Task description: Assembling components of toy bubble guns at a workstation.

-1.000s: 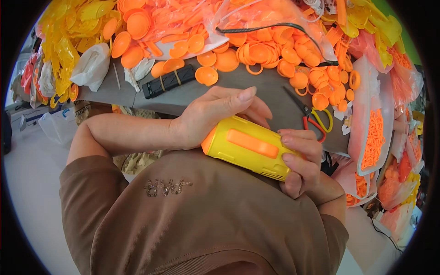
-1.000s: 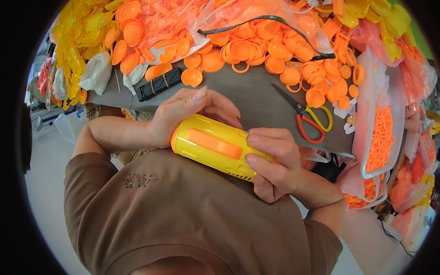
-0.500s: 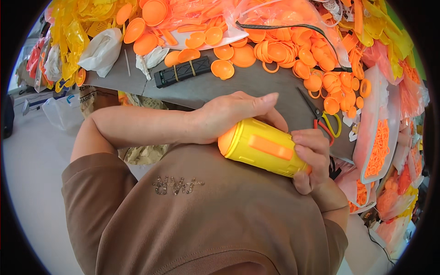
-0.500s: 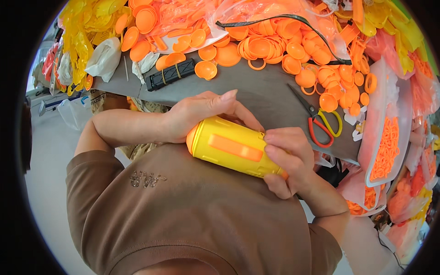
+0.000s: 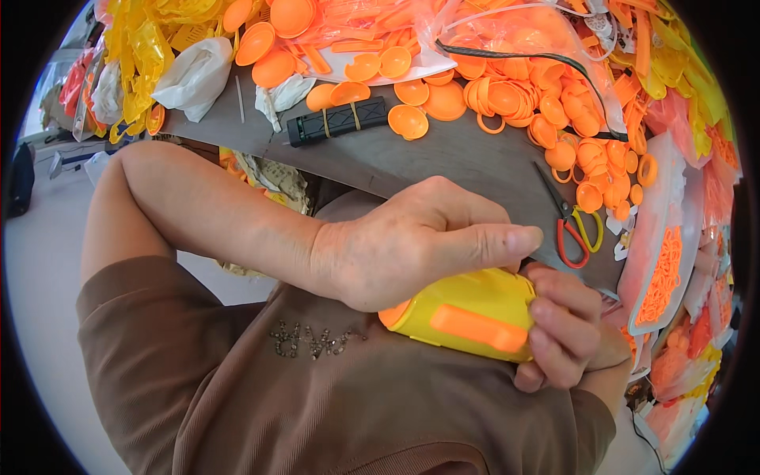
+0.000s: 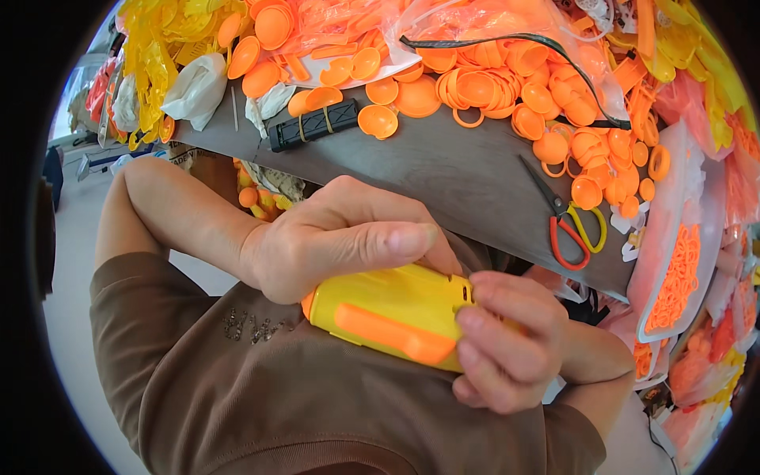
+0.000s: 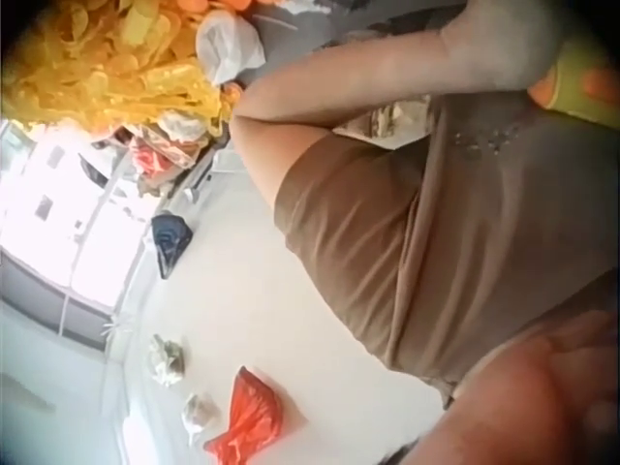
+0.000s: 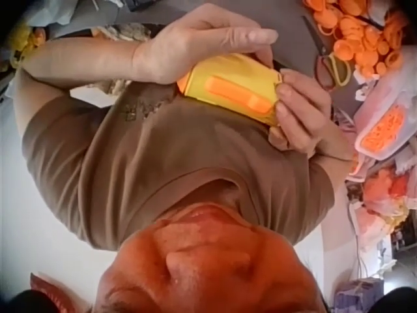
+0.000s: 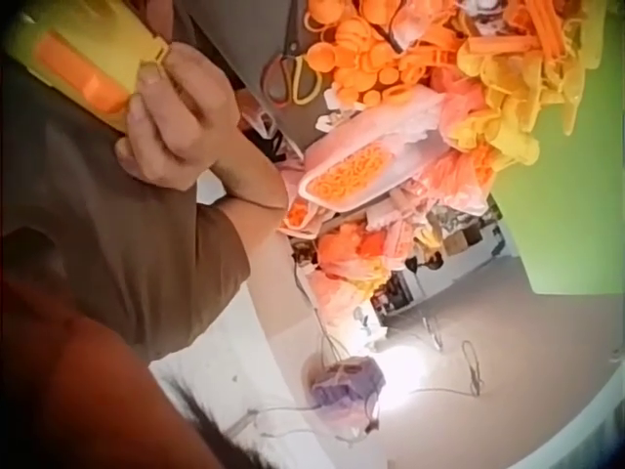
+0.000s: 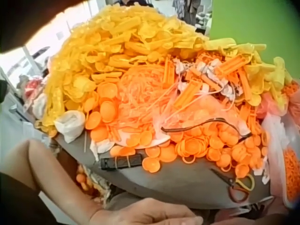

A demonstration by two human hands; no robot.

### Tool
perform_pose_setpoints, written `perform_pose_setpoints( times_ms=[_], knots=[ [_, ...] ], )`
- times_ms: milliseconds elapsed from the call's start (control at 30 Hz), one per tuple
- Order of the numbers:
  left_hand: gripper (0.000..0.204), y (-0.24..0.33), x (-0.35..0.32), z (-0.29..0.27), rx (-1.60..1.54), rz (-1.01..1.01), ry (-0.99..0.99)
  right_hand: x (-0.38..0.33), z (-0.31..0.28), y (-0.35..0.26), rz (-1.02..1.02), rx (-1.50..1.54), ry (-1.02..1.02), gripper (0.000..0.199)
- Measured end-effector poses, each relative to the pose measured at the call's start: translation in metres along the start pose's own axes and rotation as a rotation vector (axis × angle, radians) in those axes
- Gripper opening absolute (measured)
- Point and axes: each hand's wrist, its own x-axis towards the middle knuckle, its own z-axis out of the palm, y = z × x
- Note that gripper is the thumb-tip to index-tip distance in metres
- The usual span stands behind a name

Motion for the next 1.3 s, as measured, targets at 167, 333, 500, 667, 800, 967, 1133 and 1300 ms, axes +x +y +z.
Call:
perform_pose_setpoints(
  times_ms=[167, 333, 500, 667, 800, 967, 1133, 1300],
  knots=[
    [0.046, -0.002, 0.0, -0.005, 0.018, 0.099, -0.03, 0.002, 0.011, -0.004, -0.044, -0.06, 0.12, 0.017],
    [0.06, -0.005, 0.046, -0.04, -0.325, -0.15, 0.188, -0.004, -0.007, 0.03, 0.432, -0.139, 0.012, 0.027],
    [0.066, -0.046, 0.075, -0.063, -0.623, -0.126, 0.341, -0.049, 0.032, 0.063, 0.584, 0.113, 0.578, 0.033],
    [0.055, -0.055, 0.065, -0.059, -0.502, 0.002, 0.276, -0.063, 0.036, 0.061, 0.822, 0.009, 0.711, 0.015],
    [0.049, -0.071, 0.048, -0.062, 0.608, 0.406, 0.329, -0.062, 0.039, 0.067, 0.857, 0.031, 0.725, 0.014],
    [0.061, -0.088, 0.046, -0.063, 1.066, 0.673, 0.459, -0.064, 0.032, 0.062, 0.639, -0.452, 0.393, 0.019],
    [0.06, -0.092, 0.061, -0.065, 0.933, 0.66, 0.552, -0.069, 0.032, 0.065, 0.611, -0.578, 0.279, 0.029],
    [0.061, -0.097, 0.073, -0.067, 0.759, 0.583, 0.638, -0.065, 0.019, 0.075, 0.683, -0.527, 0.332, 0.027]
  ],
)
